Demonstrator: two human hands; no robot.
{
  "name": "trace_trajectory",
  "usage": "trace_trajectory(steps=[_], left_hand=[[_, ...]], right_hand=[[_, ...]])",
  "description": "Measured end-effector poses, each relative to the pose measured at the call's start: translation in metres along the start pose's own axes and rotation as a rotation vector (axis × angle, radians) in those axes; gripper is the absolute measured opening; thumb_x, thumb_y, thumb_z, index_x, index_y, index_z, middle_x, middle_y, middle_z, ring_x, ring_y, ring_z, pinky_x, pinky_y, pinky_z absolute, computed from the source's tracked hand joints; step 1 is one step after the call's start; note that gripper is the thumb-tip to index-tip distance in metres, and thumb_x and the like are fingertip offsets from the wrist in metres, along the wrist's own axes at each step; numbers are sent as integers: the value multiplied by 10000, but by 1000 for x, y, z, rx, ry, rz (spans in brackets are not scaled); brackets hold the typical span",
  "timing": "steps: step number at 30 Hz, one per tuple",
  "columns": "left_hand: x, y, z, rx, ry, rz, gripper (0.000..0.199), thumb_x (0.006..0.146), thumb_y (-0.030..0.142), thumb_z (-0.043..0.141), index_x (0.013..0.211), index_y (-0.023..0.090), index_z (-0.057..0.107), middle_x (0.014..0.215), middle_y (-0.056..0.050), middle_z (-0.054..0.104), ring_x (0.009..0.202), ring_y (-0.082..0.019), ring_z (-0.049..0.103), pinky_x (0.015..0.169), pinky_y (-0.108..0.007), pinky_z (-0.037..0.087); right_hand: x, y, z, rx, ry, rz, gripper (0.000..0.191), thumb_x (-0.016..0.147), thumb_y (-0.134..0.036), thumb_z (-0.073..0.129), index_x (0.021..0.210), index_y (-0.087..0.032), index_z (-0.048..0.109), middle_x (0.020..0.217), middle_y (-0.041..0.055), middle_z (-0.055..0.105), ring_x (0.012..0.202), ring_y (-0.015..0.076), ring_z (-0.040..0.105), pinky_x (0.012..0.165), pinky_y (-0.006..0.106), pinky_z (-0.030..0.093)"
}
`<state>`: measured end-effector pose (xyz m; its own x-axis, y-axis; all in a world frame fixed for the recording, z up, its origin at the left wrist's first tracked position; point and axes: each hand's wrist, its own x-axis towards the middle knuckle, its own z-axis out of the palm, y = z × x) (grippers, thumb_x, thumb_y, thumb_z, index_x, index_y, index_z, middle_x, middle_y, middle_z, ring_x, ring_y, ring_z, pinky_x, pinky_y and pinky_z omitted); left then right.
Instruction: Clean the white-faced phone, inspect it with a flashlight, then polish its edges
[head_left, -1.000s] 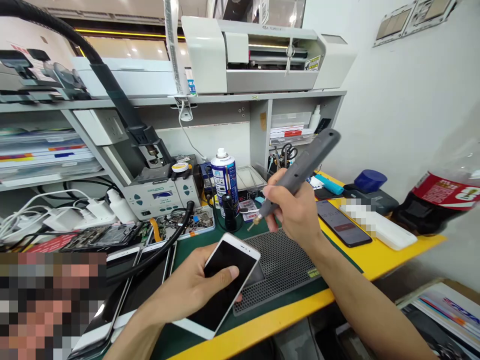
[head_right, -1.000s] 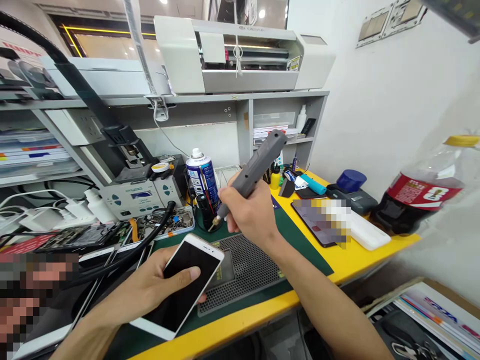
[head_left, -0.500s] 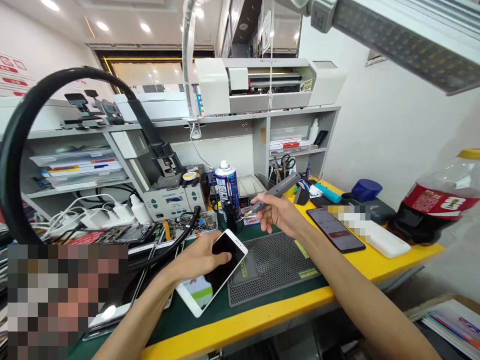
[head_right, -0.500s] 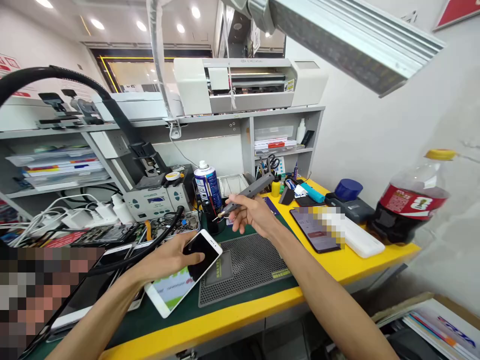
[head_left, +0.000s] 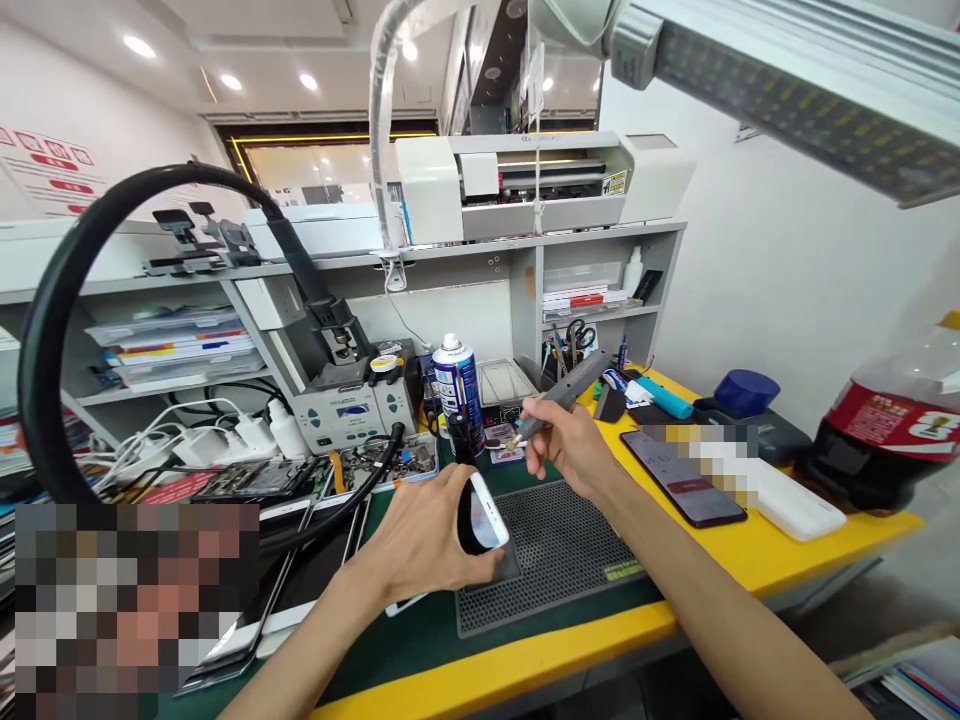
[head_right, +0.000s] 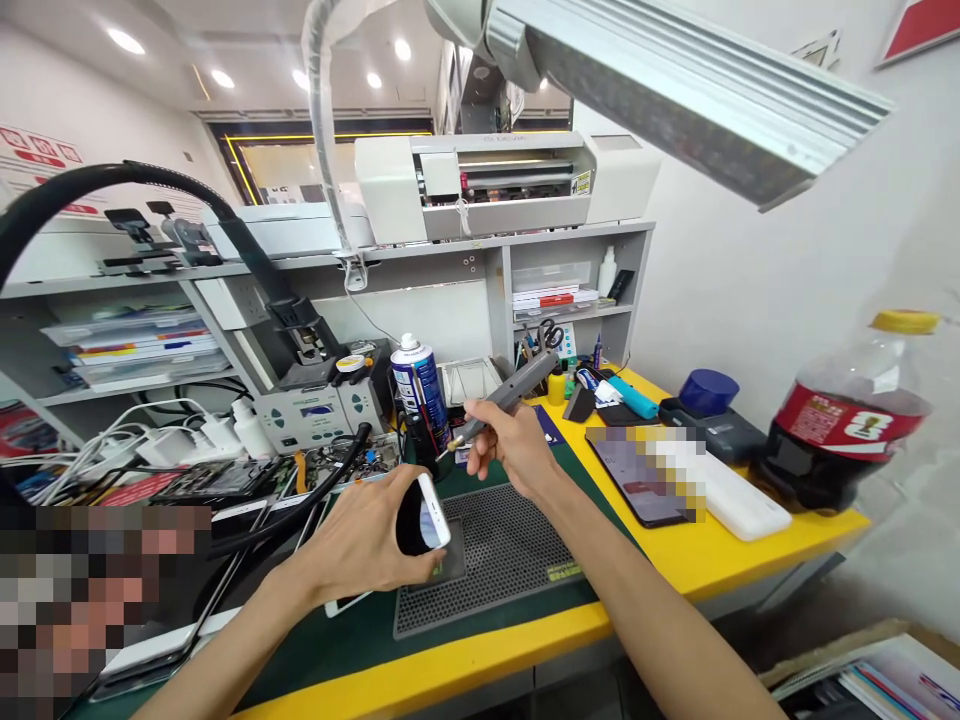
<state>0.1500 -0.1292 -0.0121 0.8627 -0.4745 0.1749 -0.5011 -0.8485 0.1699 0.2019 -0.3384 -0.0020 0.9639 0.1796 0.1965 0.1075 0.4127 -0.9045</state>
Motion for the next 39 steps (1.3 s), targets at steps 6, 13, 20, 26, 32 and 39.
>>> trace_trajectory(steps=[6, 13, 20, 26, 32, 39], left_hand=[[-11, -9, 2, -195, 88, -26, 842, 756, 487, 654, 1468, 221, 293, 1273, -150, 594, 1070, -366, 617, 889, -484, 466], [-19, -14, 21, -251, 233, 41, 848, 714, 472, 717, 1436, 246, 335, 1312, -152, 568, 1190, -380, 594, 961, -530, 492], [-23, -13, 25, -253, 227, 82, 876, 708, 465, 696, 1448, 229, 292, 1194, -134, 580, 1068, -342, 645, 881, -510, 533], [-23, -12, 24, -275, 226, 113, 857, 695, 422, 681, 1430, 223, 287, 1183, -121, 577, 1081, -327, 640, 884, -503, 526], [-23, -9, 22, -292, 247, 144, 833, 669, 371, 676, 1399, 211, 308, 1127, -90, 579, 1005, -288, 656, 845, -461, 532], [-22, -6, 22, -290, 251, 181, 819, 635, 348, 667, 1369, 211, 332, 1014, -49, 574, 893, -252, 652, 756, -402, 522]], right_hand=[[-15, 6, 11, -96, -3, -172, 323, 809, -343, 766, 647, -194, 530, 423, -69, 523, 292, 160, 563, 279, 234, 442], [-41, 26, 30, -221, 5, -321, 228, 884, -245, 683, 723, -210, 524, 517, -58, 598, 356, 160, 621, 356, 248, 522], [-48, 36, 37, -307, 18, -445, 209, 895, -179, 661, 728, -205, 538, 631, -64, 561, 369, 119, 627, 385, 236, 481], [-50, 39, 36, -324, -19, -471, 180, 911, -141, 630, 799, -231, 521, 667, -66, 587, 395, 107, 612, 450, 265, 498], [-49, 39, 38, -298, -20, -474, 185, 914, -138, 616, 796, -233, 510, 687, -68, 578, 391, 108, 610, 392, 251, 457], [-48, 37, 38, -375, 15, -518, 193, 894, -84, 594, 773, -218, 526, 663, -72, 579, 390, 95, 619, 451, 261, 451]])
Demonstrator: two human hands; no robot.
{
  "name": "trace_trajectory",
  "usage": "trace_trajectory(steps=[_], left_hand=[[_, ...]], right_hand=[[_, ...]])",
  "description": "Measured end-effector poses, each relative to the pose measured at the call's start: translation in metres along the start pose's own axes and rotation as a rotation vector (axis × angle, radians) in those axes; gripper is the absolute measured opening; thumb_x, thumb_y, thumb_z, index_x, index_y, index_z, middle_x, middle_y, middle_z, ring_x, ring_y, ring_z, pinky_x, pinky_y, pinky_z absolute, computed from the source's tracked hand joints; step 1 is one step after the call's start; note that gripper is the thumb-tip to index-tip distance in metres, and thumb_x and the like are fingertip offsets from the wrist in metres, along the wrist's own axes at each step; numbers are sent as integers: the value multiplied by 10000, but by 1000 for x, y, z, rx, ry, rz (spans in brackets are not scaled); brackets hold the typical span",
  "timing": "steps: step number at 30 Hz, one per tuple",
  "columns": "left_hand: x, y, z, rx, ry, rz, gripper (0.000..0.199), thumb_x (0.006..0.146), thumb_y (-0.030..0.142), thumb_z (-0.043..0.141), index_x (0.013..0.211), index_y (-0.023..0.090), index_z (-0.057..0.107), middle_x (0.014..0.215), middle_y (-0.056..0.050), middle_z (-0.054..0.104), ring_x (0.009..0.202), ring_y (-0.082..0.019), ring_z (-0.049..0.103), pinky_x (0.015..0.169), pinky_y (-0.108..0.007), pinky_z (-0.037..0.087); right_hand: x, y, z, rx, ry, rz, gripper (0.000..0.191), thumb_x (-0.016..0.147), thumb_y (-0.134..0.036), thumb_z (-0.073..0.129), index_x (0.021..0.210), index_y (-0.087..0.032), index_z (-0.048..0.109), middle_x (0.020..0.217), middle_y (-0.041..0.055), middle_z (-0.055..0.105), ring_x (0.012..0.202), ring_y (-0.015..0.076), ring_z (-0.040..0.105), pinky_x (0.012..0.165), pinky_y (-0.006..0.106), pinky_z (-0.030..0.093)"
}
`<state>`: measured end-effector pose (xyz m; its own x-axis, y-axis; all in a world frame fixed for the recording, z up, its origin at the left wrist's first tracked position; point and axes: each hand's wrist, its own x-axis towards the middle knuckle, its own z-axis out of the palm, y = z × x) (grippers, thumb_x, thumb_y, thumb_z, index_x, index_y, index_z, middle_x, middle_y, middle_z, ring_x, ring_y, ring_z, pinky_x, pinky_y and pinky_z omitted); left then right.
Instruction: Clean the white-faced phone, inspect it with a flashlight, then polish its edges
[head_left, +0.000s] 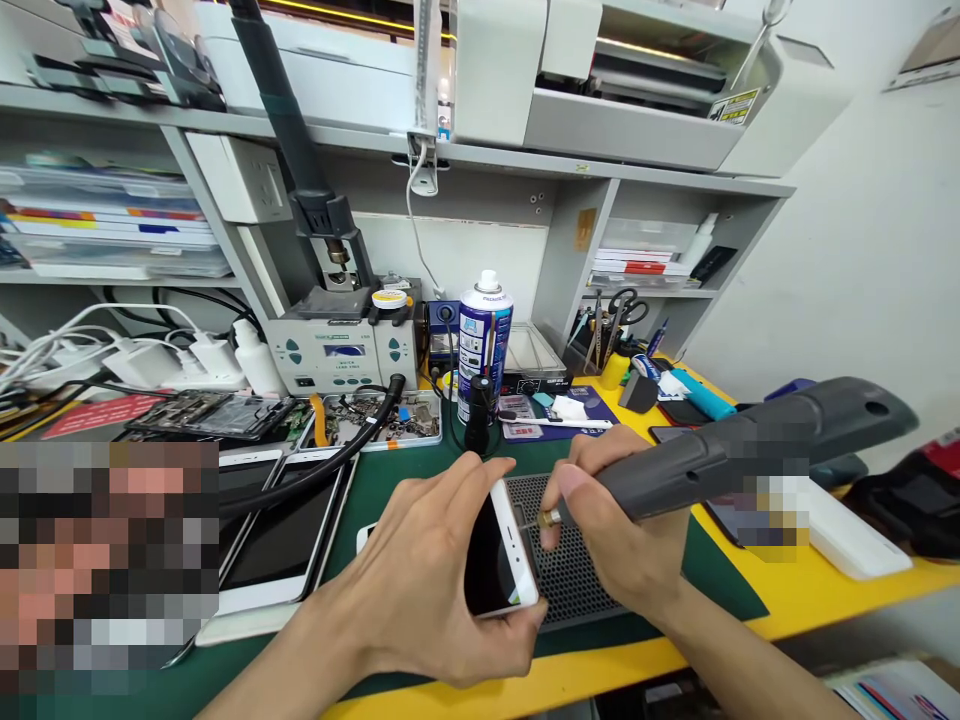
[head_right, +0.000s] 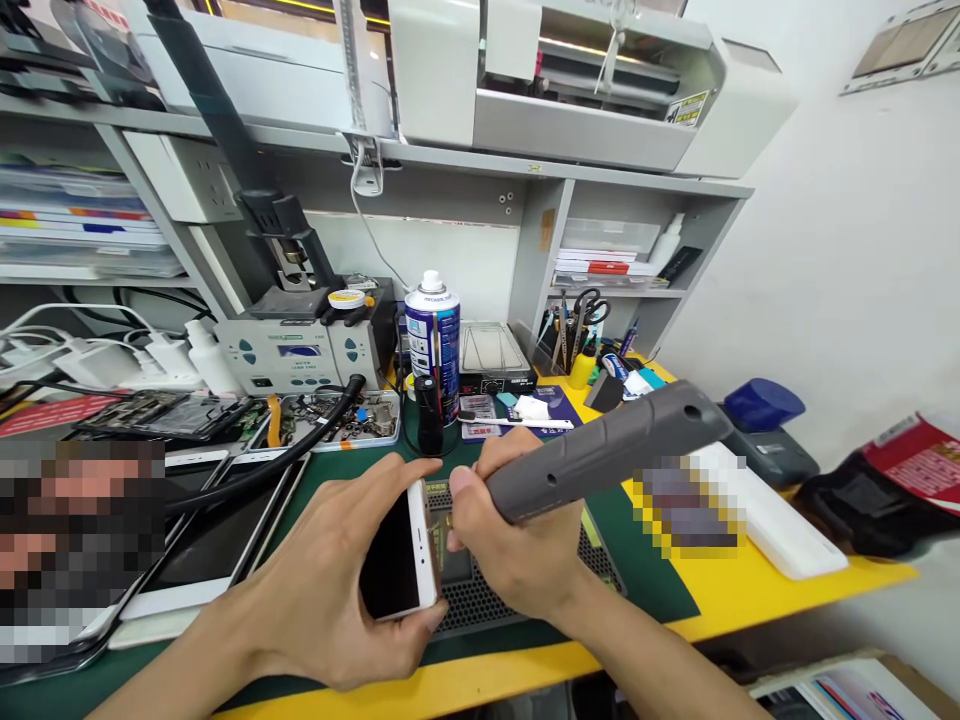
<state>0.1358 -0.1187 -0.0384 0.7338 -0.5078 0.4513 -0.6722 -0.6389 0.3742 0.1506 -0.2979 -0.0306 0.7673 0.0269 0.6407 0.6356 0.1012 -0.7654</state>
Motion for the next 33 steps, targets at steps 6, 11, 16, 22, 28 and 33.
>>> trace_trajectory(steps=[6, 11, 16, 22, 28, 33], left_hand=[[0, -1, 0, -3, 13, 11, 821, 619, 337, 659, 1358, 217, 323, 1023, -49, 567, 894, -253, 651, 764, -401, 515], [1, 1, -1, -7, 3, 29, 761, 611, 320, 640, 1309, 242, 348, 932, -6, 543, 770, -214, 619, 649, -361, 481], [1, 1, -1, 9, -10, 27, 728, 613, 330, 628, 1288, 234, 371, 932, -6, 548, 756, -214, 612, 643, -361, 476], [-1, 0, -1, 41, -109, -17, 817, 658, 382, 623, 1400, 164, 362, 1013, -47, 574, 847, -260, 641, 746, -421, 502], [7, 0, -10, 79, -302, -98, 531, 763, 441, 603, 1226, 185, 555, 959, -33, 557, 845, -283, 630, 705, -419, 499], [6, -8, -3, 65, -326, -113, 534, 792, 456, 620, 1254, 193, 577, 971, -43, 536, 874, -290, 614, 748, -430, 508]], right_hand=[[-1, -1, -1, 30, -22, 13, 180, 895, -121, 620, 781, -222, 524, 687, -70, 565, 390, 89, 604, 451, 265, 469], [-3, 2, -2, 90, -47, 56, 183, 910, -141, 628, 796, -230, 517, 707, -64, 560, 398, 103, 603, 408, 264, 454], [-3, 2, -3, 2, -43, 18, 187, 898, -130, 622, 786, -231, 512, 704, -61, 552, 406, 103, 578, 438, 291, 458], [-2, 2, -8, -239, -94, -69, 209, 843, -78, 625, 747, -221, 506, 622, -62, 522, 468, 113, 539, 547, 324, 447], [2, 7, -5, -354, -166, -17, 254, 829, -105, 655, 694, -224, 475, 532, -60, 527, 475, 114, 487, 527, 293, 429], [2, 18, -8, -316, -127, 182, 268, 877, -202, 683, 686, -218, 497, 474, -62, 564, 384, 129, 564, 456, 275, 464]])
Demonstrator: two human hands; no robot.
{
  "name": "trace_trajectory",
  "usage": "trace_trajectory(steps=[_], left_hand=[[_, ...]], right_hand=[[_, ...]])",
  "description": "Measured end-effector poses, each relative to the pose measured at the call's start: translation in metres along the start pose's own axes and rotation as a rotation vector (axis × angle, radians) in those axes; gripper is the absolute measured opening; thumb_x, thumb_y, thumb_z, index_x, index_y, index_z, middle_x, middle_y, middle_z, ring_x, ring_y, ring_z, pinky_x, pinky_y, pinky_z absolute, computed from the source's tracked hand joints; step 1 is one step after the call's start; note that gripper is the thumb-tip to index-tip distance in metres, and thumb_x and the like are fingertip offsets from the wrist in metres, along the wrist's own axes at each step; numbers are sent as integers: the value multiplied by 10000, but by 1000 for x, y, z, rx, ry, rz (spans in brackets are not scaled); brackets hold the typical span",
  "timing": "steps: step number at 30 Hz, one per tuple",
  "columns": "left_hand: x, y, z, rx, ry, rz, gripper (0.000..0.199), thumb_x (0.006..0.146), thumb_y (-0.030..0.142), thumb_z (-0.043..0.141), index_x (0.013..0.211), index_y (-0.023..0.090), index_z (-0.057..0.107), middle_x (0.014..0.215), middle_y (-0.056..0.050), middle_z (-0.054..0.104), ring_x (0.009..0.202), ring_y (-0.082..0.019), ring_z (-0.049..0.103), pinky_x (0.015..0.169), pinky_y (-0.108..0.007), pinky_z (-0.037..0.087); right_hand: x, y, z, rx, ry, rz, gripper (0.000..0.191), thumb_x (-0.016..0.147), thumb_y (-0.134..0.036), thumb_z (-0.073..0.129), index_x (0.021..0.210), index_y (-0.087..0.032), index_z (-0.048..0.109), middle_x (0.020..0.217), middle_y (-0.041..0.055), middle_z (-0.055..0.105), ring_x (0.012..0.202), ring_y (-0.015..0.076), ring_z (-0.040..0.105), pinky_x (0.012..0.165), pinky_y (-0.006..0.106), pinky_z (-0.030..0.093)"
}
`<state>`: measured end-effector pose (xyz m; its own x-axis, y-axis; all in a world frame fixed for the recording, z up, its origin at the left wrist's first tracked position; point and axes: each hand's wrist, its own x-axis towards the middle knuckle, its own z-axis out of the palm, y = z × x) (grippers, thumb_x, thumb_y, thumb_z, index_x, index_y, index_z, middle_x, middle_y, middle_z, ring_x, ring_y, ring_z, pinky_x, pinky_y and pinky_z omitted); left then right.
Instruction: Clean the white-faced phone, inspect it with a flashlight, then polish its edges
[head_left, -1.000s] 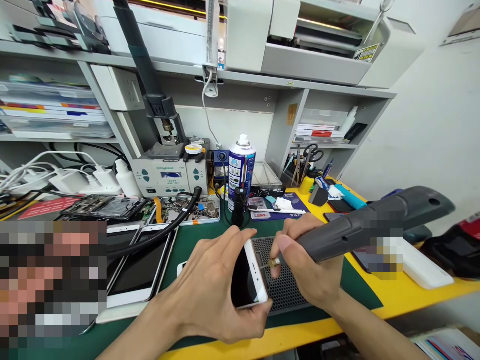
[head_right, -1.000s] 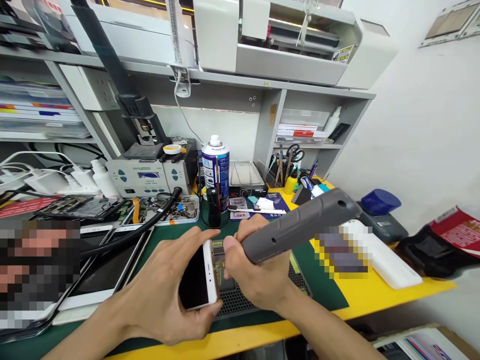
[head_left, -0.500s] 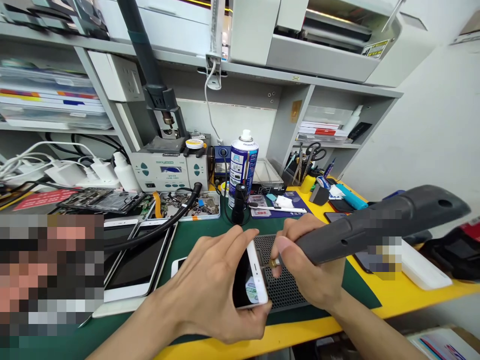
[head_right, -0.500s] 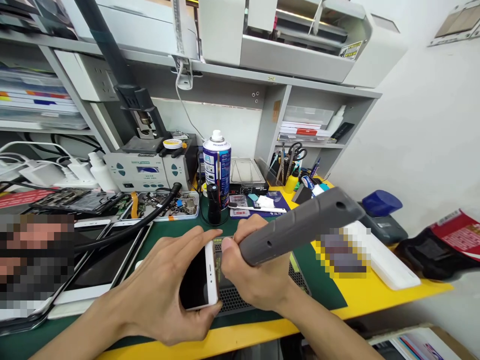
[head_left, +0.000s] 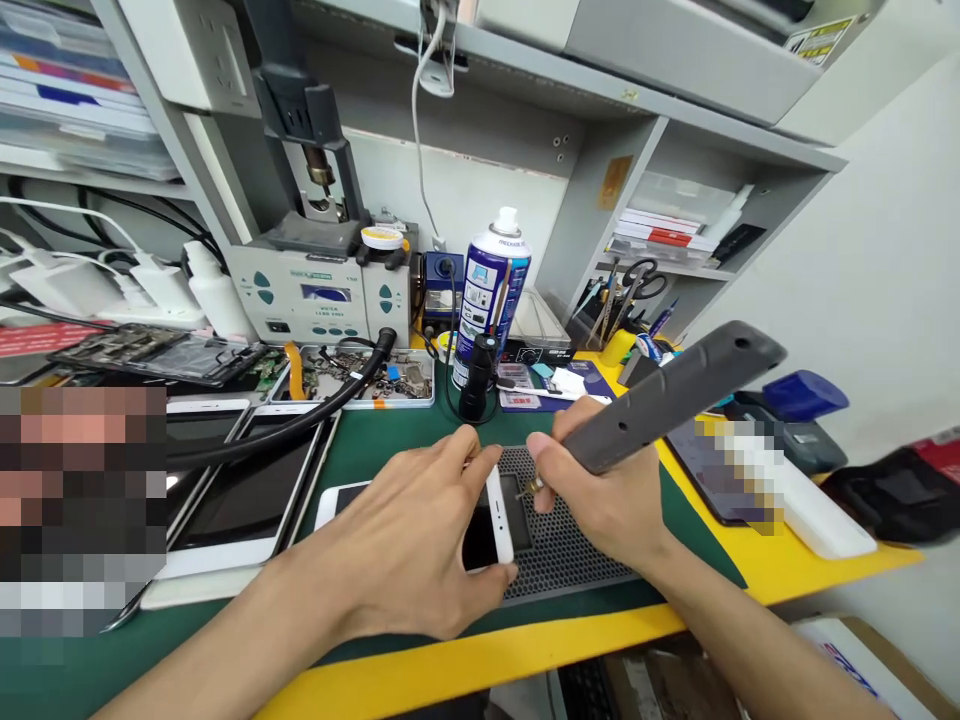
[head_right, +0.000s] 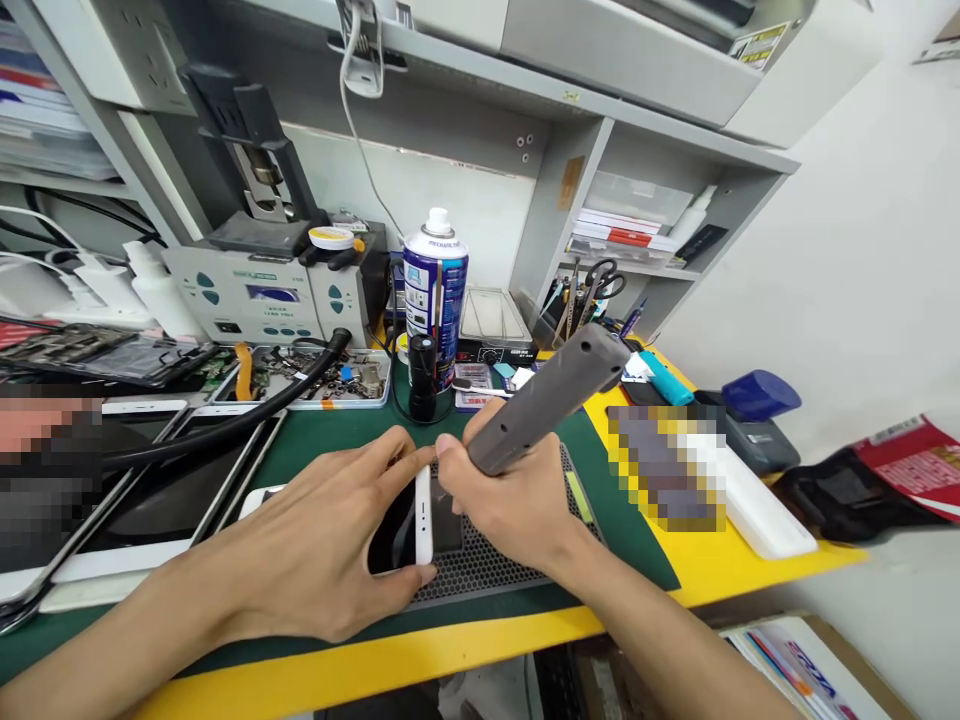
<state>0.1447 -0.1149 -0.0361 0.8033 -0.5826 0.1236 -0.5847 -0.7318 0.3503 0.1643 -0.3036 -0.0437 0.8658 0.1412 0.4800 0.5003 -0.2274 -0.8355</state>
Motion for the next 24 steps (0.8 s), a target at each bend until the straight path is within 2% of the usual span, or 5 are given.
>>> trace_trajectory(steps=[3, 6, 12, 16, 24], left_hand=[[-1, -4, 11, -37, -3, 9, 659, 800, 441, 628, 1383, 164, 498, 1089, -90, 556, 1054, -333, 567, 934, -511, 476], [-3, -6, 20, -70, -34, 24, 633, 822, 455, 611, 1364, 145, 506, 1158, -115, 551, 1124, -346, 522, 1032, -577, 411], [-3, -9, 28, -121, 5, 28, 344, 816, 415, 630, 1104, 230, 590, 1114, -83, 551, 1028, -310, 527, 953, -567, 464], [-1, -12, 31, -138, 39, 31, 326, 764, 457, 670, 1009, 246, 628, 1114, -100, 585, 1010, -348, 567, 886, -577, 497], [-13, -13, 51, -124, 178, -19, 538, 764, 414, 660, 1286, 306, 586, 1187, -89, 615, 1154, -360, 568, 854, -481, 548]], right_hand=[[-7, 9, -7, 33, -2, 6, 233, 894, -210, 676, 715, -215, 527, 462, -51, 592, 385, 132, 572, 456, 272, 476], [-15, 16, -15, 12, -26, -17, 204, 907, -193, 651, 734, -213, 546, 488, -31, 629, 427, 132, 576, 499, 286, 489], [-20, 21, -13, -76, -101, -70, 189, 862, -122, 613, 745, -228, 510, 524, -32, 629, 500, 150, 552, 575, 337, 468], [-18, 22, -11, -102, -188, -16, 214, 835, -111, 617, 729, -234, 477, 542, -29, 624, 496, 148, 540, 520, 316, 430], [-16, 20, -12, -87, -184, 12, 210, 846, -125, 594, 724, -240, 467, 552, -27, 633, 476, 144, 546, 530, 331, 452]])
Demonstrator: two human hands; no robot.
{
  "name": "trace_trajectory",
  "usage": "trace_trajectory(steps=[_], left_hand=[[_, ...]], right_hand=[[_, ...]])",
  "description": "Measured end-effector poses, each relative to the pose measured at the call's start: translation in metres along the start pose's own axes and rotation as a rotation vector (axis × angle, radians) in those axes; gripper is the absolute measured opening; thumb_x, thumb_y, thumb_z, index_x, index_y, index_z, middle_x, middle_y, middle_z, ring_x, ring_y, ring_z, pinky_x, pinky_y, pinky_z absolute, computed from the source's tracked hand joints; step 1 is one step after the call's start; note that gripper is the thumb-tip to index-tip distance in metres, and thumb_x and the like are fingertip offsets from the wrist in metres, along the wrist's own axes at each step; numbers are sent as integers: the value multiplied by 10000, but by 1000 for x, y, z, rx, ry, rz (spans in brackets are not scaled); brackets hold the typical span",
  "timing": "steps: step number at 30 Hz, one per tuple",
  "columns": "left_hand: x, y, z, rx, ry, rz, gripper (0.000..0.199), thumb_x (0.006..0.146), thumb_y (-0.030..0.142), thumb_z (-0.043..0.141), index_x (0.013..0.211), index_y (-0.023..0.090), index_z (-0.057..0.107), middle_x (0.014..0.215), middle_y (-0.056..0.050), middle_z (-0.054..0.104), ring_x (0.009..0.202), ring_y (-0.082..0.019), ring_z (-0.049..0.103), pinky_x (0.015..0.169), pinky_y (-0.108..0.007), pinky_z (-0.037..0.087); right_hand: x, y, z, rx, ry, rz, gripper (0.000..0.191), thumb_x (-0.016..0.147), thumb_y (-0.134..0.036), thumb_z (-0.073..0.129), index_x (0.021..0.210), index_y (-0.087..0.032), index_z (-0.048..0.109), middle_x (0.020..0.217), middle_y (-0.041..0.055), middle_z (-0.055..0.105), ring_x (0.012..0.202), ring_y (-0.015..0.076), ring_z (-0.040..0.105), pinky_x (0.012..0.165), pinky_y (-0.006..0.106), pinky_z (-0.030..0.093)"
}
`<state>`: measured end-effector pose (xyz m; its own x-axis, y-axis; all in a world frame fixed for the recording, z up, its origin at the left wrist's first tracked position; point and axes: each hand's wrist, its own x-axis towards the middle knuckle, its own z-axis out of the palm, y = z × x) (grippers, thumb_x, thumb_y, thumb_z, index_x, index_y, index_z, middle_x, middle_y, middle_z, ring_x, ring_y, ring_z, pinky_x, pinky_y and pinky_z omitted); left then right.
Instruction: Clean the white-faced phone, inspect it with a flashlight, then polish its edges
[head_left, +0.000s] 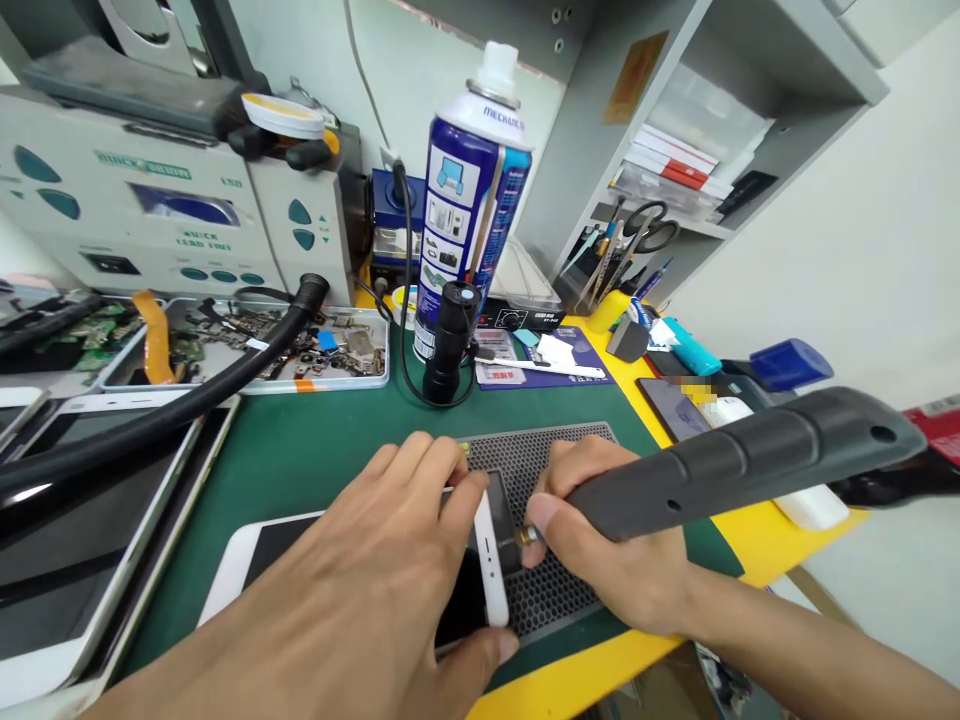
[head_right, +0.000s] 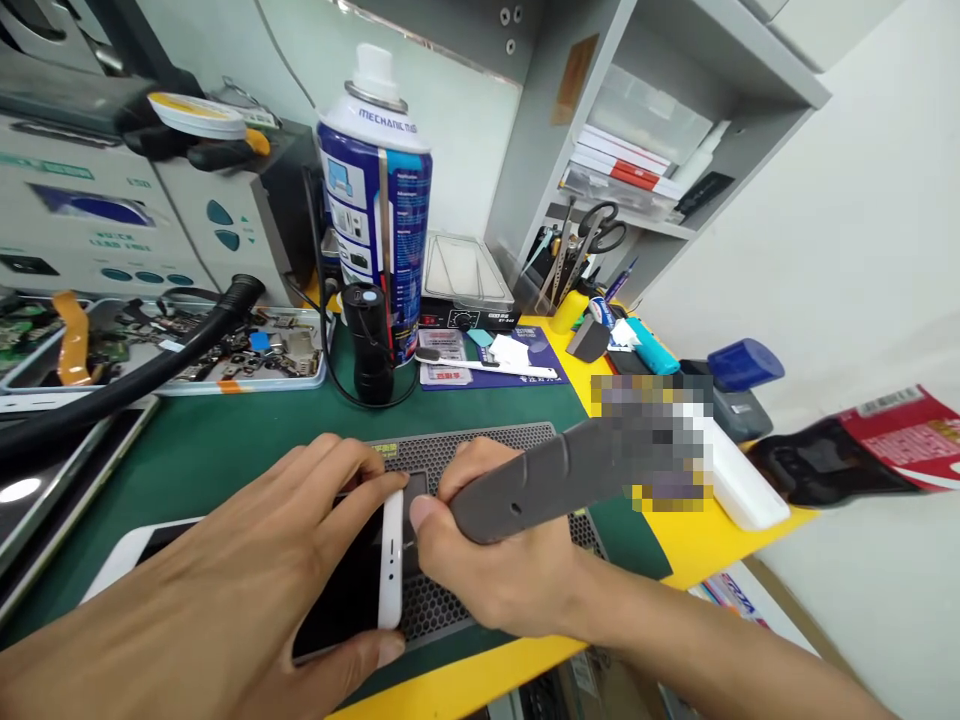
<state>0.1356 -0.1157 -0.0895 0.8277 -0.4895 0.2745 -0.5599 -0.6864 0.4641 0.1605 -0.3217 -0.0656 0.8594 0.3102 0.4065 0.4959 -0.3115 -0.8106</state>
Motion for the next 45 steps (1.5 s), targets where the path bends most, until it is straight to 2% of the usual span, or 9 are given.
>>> trace_trajectory(steps=[7, 11, 15, 19, 23, 29, 35, 40, 45], left_hand=[[5, 0, -2, 10, -37, 18, 558, 744, 429, 684, 1280, 303, 591, 1180, -91, 613, 1127, -360, 579, 835, -477, 553], [12, 4, -7, 29, -42, 33, 502, 741, 443, 680, 1215, 294, 611, 1107, -82, 621, 1053, -348, 590, 797, -469, 550], [18, 6, -15, 55, -111, 74, 420, 738, 410, 693, 1129, 275, 625, 1040, -72, 619, 954, -318, 599, 789, -480, 553], [20, 6, -18, 70, -148, 88, 504, 722, 398, 694, 1183, 218, 599, 1088, -116, 597, 977, -351, 587, 743, -520, 562], [22, 7, -19, 40, -224, 52, 423, 728, 351, 682, 1129, 249, 597, 1085, -86, 574, 948, -313, 575, 758, -507, 571], [23, 7, -19, 25, -267, 16, 371, 727, 364, 676, 1062, 231, 585, 1097, -102, 564, 969, -327, 570, 780, -531, 570], [23, 6, -19, 10, -284, 7, 353, 750, 378, 654, 1063, 236, 574, 1118, -97, 552, 980, -324, 559, 792, -534, 562], [23, 7, -20, 5, -307, -10, 348, 775, 374, 641, 1090, 245, 573, 1123, -79, 541, 999, -312, 546, 813, -518, 549], [20, 6, -23, 13, -328, -30, 331, 797, 368, 632, 1102, 254, 573, 1152, -66, 531, 1023, -298, 535, 835, -494, 535]], right_hand=[[1, 0, 3, -10, 8, 3, 234, 838, -134, 597, 709, -244, 435, 524, -27, 612, 464, 142, 522, 500, 318, 435], [1, 0, 3, 12, 3, 7, 237, 846, -156, 598, 713, -249, 425, 525, -25, 612, 464, 145, 521, 485, 310, 430], [1, 1, 4, 22, 10, 1, 240, 835, -151, 602, 716, -249, 418, 516, -46, 598, 453, 128, 507, 486, 298, 426], [1, 2, 5, 3, 18, -7, 255, 808, -151, 606, 671, -243, 412, 508, -52, 554, 460, 119, 484, 484, 287, 422], [1, 3, 6, -1, 66, 4, 236, 781, -168, 615, 648, -235, 432, 529, -60, 466, 485, 110, 427, 489, 278, 421], [0, 4, 11, 42, 88, 5, 246, 774, -161, 603, 657, -238, 401, 526, -74, 386, 486, 104, 385, 456, 257, 388], [1, 3, 6, -5, 53, -15, 257, 767, -146, 621, 652, -238, 411, 554, -67, 398, 490, 105, 394, 475, 269, 417], [1, 6, -1, -88, -15, -72, 262, 791, -127, 643, 627, -239, 471, 589, -48, 481, 516, 119, 455, 534, 299, 458], [-2, 7, -3, -109, -51, -82, 222, 801, -117, 654, 665, -237, 525, 610, -28, 545, 514, 123, 474, 503, 292, 449]])
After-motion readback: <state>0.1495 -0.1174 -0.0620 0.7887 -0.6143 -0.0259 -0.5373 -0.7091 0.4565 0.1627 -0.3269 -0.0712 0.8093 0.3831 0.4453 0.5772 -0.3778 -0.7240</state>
